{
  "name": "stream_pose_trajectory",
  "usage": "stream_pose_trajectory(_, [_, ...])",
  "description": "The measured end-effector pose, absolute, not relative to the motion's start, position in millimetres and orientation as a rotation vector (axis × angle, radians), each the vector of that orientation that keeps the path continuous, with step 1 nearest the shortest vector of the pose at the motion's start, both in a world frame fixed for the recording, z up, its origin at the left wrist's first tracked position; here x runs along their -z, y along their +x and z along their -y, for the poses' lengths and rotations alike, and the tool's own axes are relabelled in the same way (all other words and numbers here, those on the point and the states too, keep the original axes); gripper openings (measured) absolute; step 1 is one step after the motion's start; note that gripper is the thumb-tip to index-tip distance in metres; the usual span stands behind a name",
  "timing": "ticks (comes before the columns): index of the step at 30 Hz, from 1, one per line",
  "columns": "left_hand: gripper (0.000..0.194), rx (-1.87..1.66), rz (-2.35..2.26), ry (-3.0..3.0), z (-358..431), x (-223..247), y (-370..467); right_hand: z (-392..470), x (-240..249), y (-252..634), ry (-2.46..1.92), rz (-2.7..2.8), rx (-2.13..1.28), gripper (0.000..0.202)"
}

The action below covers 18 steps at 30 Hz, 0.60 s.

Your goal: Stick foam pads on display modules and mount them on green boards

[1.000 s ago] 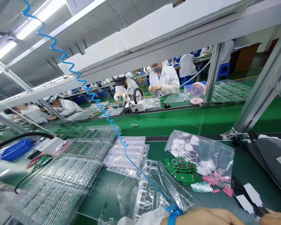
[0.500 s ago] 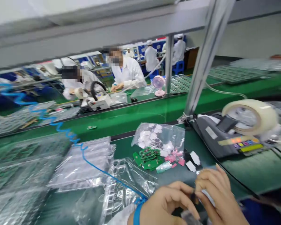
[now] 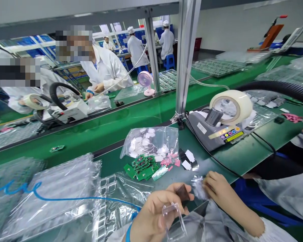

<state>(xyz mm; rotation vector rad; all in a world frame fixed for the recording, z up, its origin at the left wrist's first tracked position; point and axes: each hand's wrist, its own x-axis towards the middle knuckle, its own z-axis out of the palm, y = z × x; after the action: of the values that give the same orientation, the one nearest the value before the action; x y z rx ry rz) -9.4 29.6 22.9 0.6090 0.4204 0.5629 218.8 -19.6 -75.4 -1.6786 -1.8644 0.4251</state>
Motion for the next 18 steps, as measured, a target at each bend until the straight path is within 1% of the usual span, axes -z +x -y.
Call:
stream_pose_trajectory(2, [0.036,-0.553,-0.413,0.62,-29.4,-24.3,-6.6,19.3,58.9,214.5,-1.599,1.874,-0.428,0.013])
stream_pose_trajectory(3, [0.036,-0.552,-0.415,0.634,-29.1,-25.4,-5.3,19.4,44.9,210.1,-1.531,1.884,-0.41,0.017])
stream_pose_trajectory(6, [0.037,-0.559,-0.437,0.69,-26.8,-29.3,-2.4,17.7,-2.3,191.1,-1.289,1.985,-0.221,0.042])
stream_pose_trajectory(7, [0.036,-0.57,-0.457,0.707,-25.6,-30.5,-2.0,16.4,-15.4,184.1,-1.239,2.026,-0.14,0.042])
stream_pose_trajectory(9, [0.035,-0.606,-0.502,0.731,-23.1,-32.2,-1.8,13.2,-33.2,171.6,-1.207,2.027,-0.01,0.026])
stream_pose_trajectory(10, [0.036,-0.624,-0.52,0.74,-22.0,-32.7,-1.8,11.6,-37.9,166.8,-1.211,2.008,0.031,0.018])
stream_pose_trajectory(11, [0.036,-0.638,-0.535,0.747,-21.1,-33.1,-1.9,10.1,-40.3,163.2,-1.22,1.987,0.055,0.016])
stream_pose_trajectory(14, [0.039,-0.647,-0.557,0.764,-20.6,-32.9,-1.6,7.0,-39.8,159.2,-1.22,2.006,0.072,0.018])
stream_pose_trajectory(18, [0.036,-0.624,-0.531,0.776,-22.7,-30.4,-1.0,5.4,-37.0,161.6,-1.241,2.075,0.029,0.021])
